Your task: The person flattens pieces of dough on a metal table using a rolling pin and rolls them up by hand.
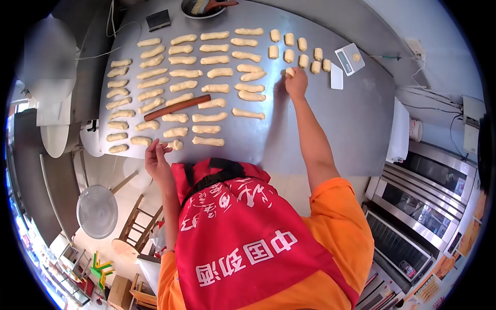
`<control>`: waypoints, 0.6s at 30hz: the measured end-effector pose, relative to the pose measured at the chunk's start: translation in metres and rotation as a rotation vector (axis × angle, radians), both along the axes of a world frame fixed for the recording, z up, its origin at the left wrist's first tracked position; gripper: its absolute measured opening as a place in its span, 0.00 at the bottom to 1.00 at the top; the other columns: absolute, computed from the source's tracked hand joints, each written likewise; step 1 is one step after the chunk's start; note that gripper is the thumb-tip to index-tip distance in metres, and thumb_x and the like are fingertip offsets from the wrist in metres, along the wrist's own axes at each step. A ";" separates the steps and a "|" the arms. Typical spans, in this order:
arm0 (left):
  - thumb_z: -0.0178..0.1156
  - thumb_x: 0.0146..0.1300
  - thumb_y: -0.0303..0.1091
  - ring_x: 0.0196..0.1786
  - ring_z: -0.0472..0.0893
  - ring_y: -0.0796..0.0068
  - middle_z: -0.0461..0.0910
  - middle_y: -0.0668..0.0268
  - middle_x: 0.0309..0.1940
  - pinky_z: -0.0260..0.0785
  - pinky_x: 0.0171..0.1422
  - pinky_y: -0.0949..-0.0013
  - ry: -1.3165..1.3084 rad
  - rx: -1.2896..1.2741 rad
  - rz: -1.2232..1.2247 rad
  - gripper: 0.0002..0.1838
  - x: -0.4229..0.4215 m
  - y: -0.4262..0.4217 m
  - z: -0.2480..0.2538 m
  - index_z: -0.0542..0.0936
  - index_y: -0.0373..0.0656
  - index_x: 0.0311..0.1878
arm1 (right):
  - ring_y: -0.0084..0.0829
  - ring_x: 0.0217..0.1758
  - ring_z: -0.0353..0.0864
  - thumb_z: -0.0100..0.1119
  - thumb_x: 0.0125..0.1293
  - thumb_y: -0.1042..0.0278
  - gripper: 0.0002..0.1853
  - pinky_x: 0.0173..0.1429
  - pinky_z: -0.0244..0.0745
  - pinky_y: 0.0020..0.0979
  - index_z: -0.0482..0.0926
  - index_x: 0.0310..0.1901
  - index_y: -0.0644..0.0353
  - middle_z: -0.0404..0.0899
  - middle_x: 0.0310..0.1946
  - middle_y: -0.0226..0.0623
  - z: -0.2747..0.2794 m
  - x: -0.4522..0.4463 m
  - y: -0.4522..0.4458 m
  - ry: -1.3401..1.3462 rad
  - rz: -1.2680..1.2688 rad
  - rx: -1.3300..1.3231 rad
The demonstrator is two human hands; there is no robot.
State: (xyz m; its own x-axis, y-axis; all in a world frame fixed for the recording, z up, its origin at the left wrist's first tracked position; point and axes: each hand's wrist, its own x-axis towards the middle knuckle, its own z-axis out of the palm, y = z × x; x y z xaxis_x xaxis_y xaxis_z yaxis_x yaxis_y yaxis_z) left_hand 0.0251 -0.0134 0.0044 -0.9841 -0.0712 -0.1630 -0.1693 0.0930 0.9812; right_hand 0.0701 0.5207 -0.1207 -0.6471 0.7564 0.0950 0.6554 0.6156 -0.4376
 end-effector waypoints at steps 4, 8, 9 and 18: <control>0.58 0.84 0.29 0.41 0.87 0.74 0.88 0.61 0.43 0.79 0.52 0.71 -0.045 -0.008 -0.025 0.13 -0.003 0.005 0.002 0.83 0.31 0.62 | 0.51 0.53 0.82 0.69 0.67 0.75 0.22 0.61 0.77 0.50 0.83 0.63 0.61 0.84 0.49 0.46 0.060 0.084 -0.081 0.330 0.037 0.001; 0.58 0.84 0.29 0.41 0.87 0.75 0.88 0.61 0.43 0.79 0.51 0.71 -0.115 -0.007 -0.057 0.13 -0.003 0.000 -0.007 0.83 0.31 0.62 | 0.53 0.58 0.81 0.60 0.65 0.82 0.27 0.66 0.71 0.55 0.81 0.67 0.61 0.85 0.55 0.46 0.046 0.210 -0.179 0.169 0.298 0.124; 0.58 0.84 0.29 0.41 0.87 0.75 0.88 0.60 0.43 0.79 0.51 0.71 -0.118 -0.001 -0.068 0.13 -0.004 -0.003 -0.012 0.83 0.31 0.62 | 0.55 0.66 0.79 0.59 0.66 0.81 0.28 0.72 0.67 0.57 0.77 0.70 0.65 0.82 0.63 0.50 0.035 0.237 -0.211 -0.011 0.276 0.084; 0.57 0.84 0.27 0.40 0.87 0.77 0.89 0.61 0.42 0.78 0.50 0.71 -0.108 -0.155 -0.101 0.11 -0.001 -0.032 0.001 0.84 0.33 0.60 | 0.71 0.91 0.39 0.58 0.76 0.43 0.50 0.91 0.27 0.66 0.53 0.86 0.71 0.49 0.84 0.78 -0.010 0.106 -0.124 -0.203 -0.093 0.270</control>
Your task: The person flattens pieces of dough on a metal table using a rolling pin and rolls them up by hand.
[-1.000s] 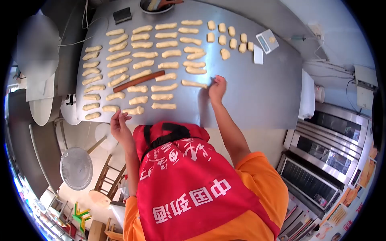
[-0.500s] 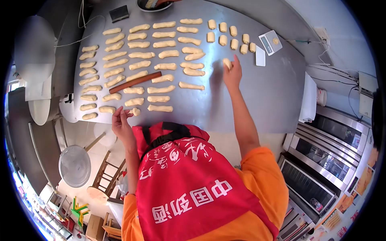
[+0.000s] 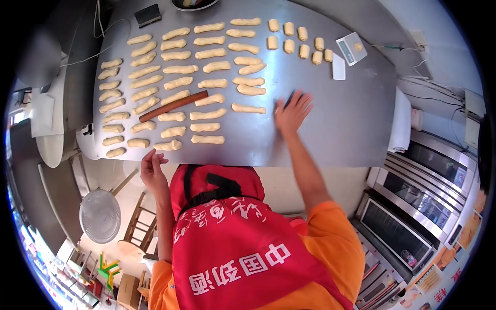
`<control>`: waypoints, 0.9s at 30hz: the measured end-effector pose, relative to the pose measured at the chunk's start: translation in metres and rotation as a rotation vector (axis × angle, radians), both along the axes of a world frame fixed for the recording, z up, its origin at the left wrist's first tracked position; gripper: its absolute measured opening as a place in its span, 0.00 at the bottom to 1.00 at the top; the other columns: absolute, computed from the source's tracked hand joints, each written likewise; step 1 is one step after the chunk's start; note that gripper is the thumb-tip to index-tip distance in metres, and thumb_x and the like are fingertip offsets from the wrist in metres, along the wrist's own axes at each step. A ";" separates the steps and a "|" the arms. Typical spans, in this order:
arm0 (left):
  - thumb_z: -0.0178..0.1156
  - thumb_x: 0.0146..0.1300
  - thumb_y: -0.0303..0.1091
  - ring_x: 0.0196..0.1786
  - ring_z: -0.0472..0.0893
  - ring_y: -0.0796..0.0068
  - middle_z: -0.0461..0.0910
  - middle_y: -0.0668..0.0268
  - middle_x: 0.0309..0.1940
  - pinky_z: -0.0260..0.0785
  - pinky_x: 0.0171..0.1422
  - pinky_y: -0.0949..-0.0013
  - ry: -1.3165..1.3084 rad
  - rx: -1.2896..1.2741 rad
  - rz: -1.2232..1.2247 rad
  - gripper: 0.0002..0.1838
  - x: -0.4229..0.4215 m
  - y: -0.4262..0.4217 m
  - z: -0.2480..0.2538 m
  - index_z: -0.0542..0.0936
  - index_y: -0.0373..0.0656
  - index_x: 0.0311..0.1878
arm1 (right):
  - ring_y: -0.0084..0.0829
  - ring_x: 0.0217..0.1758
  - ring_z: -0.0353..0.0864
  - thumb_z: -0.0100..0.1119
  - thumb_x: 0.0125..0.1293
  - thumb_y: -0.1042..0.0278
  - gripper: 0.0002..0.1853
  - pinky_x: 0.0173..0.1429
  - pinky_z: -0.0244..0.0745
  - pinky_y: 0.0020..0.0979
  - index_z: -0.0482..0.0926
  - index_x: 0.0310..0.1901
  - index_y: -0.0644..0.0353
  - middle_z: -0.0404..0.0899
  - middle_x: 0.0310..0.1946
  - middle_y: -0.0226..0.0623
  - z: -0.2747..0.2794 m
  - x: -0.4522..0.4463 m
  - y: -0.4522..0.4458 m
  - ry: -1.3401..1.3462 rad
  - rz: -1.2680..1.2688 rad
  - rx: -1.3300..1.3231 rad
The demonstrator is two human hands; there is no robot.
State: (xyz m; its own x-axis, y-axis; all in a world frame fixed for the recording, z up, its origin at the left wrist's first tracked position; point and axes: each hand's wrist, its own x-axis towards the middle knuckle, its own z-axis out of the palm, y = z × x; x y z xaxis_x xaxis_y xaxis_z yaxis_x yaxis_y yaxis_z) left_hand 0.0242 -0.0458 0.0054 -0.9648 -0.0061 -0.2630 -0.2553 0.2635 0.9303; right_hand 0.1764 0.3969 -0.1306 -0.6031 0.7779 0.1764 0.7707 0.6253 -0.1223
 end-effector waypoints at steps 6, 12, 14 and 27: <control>0.58 0.83 0.26 0.39 0.86 0.79 0.89 0.62 0.41 0.79 0.48 0.74 0.008 -0.044 -0.089 0.11 0.024 -0.028 -0.002 0.84 0.34 0.60 | 0.65 0.89 0.51 0.52 0.82 0.45 0.39 0.90 0.40 0.63 0.63 0.81 0.70 0.62 0.81 0.69 -0.007 -0.061 0.094 0.274 0.101 0.067; 0.57 0.84 0.28 0.39 0.87 0.78 0.89 0.62 0.41 0.79 0.49 0.72 0.022 -0.032 -0.028 0.11 0.025 -0.034 -0.003 0.84 0.33 0.60 | 0.65 0.87 0.57 0.61 0.78 0.48 0.34 0.87 0.47 0.63 0.73 0.77 0.60 0.66 0.82 0.58 0.010 0.032 -0.069 0.123 0.185 -0.048; 0.57 0.84 0.28 0.39 0.87 0.77 0.89 0.62 0.42 0.79 0.50 0.72 0.042 -0.010 0.006 0.12 0.017 -0.028 -0.001 0.83 0.32 0.60 | 0.62 0.85 0.60 0.68 0.74 0.54 0.30 0.86 0.46 0.63 0.77 0.72 0.56 0.71 0.78 0.51 0.010 0.042 -0.089 0.206 0.224 -0.122; 0.58 0.84 0.29 0.41 0.88 0.76 0.89 0.60 0.42 0.79 0.50 0.72 -0.012 0.090 -0.100 0.12 0.019 0.004 -0.007 0.83 0.32 0.60 | 0.36 0.59 0.89 0.51 0.88 0.70 0.15 0.67 0.80 0.38 0.76 0.67 0.67 0.85 0.53 0.41 0.115 0.020 -0.110 1.135 0.004 -1.226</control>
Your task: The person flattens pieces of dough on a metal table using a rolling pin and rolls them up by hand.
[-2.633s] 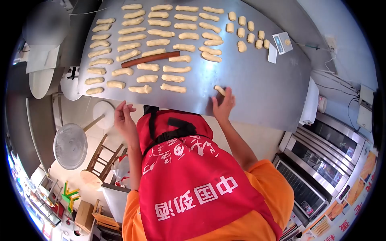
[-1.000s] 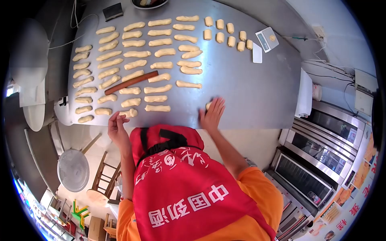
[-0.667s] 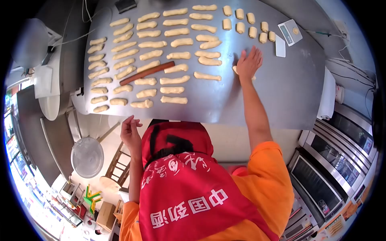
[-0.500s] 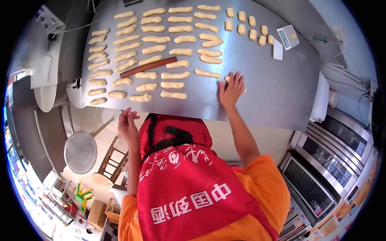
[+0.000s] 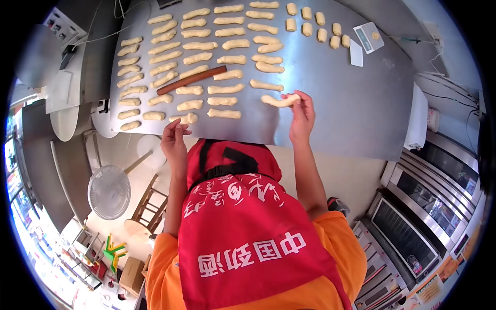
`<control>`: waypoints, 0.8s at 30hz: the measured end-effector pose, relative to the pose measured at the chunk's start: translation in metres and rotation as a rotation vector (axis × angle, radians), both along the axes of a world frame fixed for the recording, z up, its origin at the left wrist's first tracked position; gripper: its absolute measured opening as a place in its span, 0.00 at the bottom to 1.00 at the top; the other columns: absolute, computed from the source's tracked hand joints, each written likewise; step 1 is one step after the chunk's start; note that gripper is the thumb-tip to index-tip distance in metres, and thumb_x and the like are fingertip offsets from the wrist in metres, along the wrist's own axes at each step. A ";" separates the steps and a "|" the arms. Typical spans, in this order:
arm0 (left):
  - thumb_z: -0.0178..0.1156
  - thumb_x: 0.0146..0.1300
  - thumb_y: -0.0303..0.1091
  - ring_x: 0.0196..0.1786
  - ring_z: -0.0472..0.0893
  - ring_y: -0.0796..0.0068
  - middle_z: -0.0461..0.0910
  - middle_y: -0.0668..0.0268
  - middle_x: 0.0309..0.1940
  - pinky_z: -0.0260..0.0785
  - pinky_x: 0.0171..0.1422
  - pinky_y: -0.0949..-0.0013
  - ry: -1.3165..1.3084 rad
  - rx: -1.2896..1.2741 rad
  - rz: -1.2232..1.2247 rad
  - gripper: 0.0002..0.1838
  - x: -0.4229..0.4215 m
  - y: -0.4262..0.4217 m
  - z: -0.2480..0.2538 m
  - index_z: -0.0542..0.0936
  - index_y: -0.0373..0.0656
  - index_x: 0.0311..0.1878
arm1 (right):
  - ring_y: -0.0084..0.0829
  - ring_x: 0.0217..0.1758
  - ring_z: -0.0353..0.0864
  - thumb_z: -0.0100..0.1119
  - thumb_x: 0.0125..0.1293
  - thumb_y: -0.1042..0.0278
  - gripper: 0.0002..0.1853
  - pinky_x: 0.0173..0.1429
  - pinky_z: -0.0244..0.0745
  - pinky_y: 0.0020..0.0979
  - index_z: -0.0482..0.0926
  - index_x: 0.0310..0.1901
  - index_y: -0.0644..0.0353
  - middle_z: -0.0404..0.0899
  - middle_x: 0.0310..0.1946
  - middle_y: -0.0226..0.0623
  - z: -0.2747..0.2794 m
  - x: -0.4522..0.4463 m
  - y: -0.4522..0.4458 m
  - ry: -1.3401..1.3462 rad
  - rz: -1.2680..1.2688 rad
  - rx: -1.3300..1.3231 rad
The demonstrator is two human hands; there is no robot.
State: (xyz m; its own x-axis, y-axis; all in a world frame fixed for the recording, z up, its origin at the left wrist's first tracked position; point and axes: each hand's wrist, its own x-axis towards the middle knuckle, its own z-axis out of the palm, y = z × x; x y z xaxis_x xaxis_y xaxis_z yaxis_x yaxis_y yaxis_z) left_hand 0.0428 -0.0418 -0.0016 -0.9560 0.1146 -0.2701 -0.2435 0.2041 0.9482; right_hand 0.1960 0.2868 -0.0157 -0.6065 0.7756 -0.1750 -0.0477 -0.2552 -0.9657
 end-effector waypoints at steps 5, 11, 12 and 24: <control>0.58 0.84 0.28 0.40 0.88 0.75 0.89 0.59 0.43 0.80 0.49 0.72 0.014 -0.027 -0.013 0.11 0.011 0.006 0.000 0.83 0.32 0.60 | 0.36 0.69 0.84 0.51 0.81 0.80 0.17 0.72 0.77 0.36 0.80 0.66 0.62 0.86 0.59 0.40 -0.083 0.006 -0.012 -0.290 0.063 0.122; 0.61 0.78 0.24 0.44 0.89 0.60 0.89 0.53 0.44 0.81 0.51 0.60 0.371 -0.415 -0.223 0.11 -0.029 0.010 -0.022 0.84 0.33 0.58 | 0.39 0.65 0.85 0.54 0.79 0.80 0.21 0.68 0.81 0.34 0.76 0.71 0.67 0.82 0.64 0.50 -0.087 0.063 -0.002 -0.479 -0.236 0.457; 0.61 0.76 0.22 0.47 0.89 0.56 0.89 0.52 0.45 0.81 0.53 0.57 0.499 -0.567 -0.290 0.12 -0.048 0.015 -0.024 0.84 0.34 0.58 | 0.38 0.62 0.87 0.55 0.80 0.79 0.19 0.67 0.81 0.33 0.78 0.69 0.67 0.84 0.62 0.49 -0.089 0.073 0.005 -0.477 -0.236 0.436; 0.61 0.69 0.29 0.57 0.81 0.58 0.83 0.61 0.47 0.70 0.64 0.57 0.887 -1.206 -0.820 0.08 -0.185 0.028 -0.085 0.83 0.45 0.50 | 0.30 0.50 0.90 0.55 0.84 0.72 0.12 0.59 0.86 0.32 0.83 0.59 0.70 0.90 0.47 0.42 -0.033 0.061 -0.009 -0.404 -0.244 0.263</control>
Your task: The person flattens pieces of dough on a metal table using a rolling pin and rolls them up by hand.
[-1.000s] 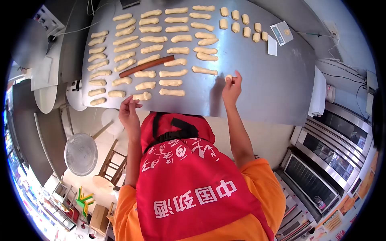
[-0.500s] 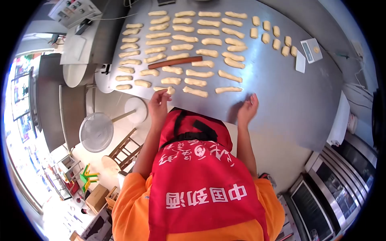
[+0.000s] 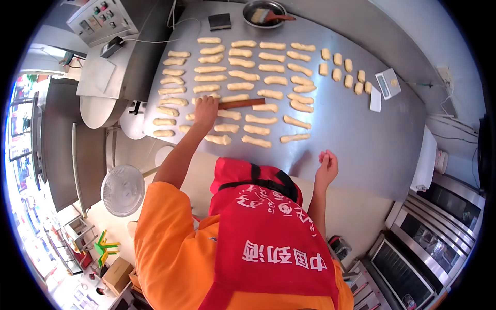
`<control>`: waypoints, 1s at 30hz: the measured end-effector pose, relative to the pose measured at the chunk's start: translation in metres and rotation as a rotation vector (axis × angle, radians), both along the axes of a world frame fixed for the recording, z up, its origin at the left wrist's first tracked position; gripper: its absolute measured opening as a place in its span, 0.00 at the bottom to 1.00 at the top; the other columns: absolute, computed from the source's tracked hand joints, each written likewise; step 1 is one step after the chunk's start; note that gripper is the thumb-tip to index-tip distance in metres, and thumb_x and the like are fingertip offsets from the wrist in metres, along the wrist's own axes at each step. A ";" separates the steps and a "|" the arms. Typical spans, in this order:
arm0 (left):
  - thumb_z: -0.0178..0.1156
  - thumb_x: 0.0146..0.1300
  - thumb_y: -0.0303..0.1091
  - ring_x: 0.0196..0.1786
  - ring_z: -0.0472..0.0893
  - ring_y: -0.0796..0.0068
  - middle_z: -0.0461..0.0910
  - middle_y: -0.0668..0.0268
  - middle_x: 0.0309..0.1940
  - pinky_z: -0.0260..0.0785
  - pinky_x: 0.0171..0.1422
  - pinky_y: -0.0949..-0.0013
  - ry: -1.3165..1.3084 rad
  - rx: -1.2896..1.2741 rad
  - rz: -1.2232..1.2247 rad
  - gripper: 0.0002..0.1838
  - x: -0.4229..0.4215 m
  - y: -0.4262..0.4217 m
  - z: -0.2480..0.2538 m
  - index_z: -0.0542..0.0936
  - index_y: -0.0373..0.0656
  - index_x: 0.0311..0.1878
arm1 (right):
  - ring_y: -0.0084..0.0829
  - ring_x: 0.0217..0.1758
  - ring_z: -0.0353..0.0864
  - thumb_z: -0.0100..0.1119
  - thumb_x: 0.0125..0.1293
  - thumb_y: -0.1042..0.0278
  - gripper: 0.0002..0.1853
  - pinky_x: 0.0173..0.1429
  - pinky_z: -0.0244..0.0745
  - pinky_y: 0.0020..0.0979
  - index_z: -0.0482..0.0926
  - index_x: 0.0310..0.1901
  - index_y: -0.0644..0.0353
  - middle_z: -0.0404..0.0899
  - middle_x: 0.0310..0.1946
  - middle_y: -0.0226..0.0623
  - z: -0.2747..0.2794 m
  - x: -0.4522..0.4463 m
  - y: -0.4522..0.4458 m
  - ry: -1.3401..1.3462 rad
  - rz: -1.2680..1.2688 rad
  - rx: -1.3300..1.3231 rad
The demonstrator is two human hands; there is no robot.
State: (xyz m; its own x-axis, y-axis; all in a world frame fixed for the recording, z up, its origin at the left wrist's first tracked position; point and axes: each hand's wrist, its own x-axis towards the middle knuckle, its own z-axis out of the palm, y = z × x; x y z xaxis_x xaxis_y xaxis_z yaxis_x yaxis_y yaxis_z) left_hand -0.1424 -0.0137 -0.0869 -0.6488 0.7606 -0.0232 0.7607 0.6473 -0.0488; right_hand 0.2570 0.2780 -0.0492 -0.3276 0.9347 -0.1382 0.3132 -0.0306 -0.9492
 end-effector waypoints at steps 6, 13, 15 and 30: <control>0.64 0.52 0.33 0.43 0.88 0.43 0.88 0.50 0.36 0.81 0.47 0.42 -0.473 0.057 -0.009 0.12 -0.029 0.005 0.092 0.86 0.40 0.39 | 0.40 0.53 0.92 0.62 0.80 0.70 0.14 0.61 0.85 0.38 0.84 0.60 0.67 0.91 0.51 0.48 0.027 -0.042 -0.045 -0.195 0.149 0.210; 0.70 0.55 0.36 0.46 0.85 0.48 0.81 0.57 0.39 0.78 0.50 0.46 -0.625 0.220 -0.493 0.14 0.027 0.029 0.175 0.83 0.44 0.45 | 0.53 0.52 0.91 0.73 0.65 0.67 0.20 0.57 0.84 0.48 0.86 0.59 0.59 0.92 0.47 0.49 0.129 -0.166 -0.088 -0.549 0.668 1.025; 0.73 0.54 0.36 0.46 0.83 0.49 0.79 0.57 0.40 0.77 0.51 0.46 -0.577 0.365 -0.634 0.17 0.021 0.034 0.160 0.84 0.44 0.47 | 0.54 0.48 0.91 0.73 0.64 0.65 0.19 0.52 0.84 0.48 0.87 0.57 0.57 0.91 0.42 0.50 0.064 -0.147 -0.077 -0.586 0.751 0.553; 0.72 0.65 0.30 0.59 0.82 0.44 0.85 0.51 0.54 0.78 0.64 0.50 -0.207 0.512 -0.047 0.17 -0.254 0.046 -0.029 0.86 0.43 0.56 | 0.47 0.31 0.88 0.76 0.67 0.66 0.08 0.40 0.81 0.41 0.89 0.44 0.59 0.85 0.28 0.50 0.053 -0.019 -0.115 -0.691 0.142 0.155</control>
State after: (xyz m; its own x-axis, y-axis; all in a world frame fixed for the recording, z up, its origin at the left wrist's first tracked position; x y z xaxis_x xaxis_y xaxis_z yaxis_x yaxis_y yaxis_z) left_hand -0.3964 0.0325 -0.1159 -0.6348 0.7366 0.2335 0.7497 0.5140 0.4169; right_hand 0.2378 0.1630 0.0040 -0.3334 0.9150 -0.2269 0.8343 0.1743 -0.5231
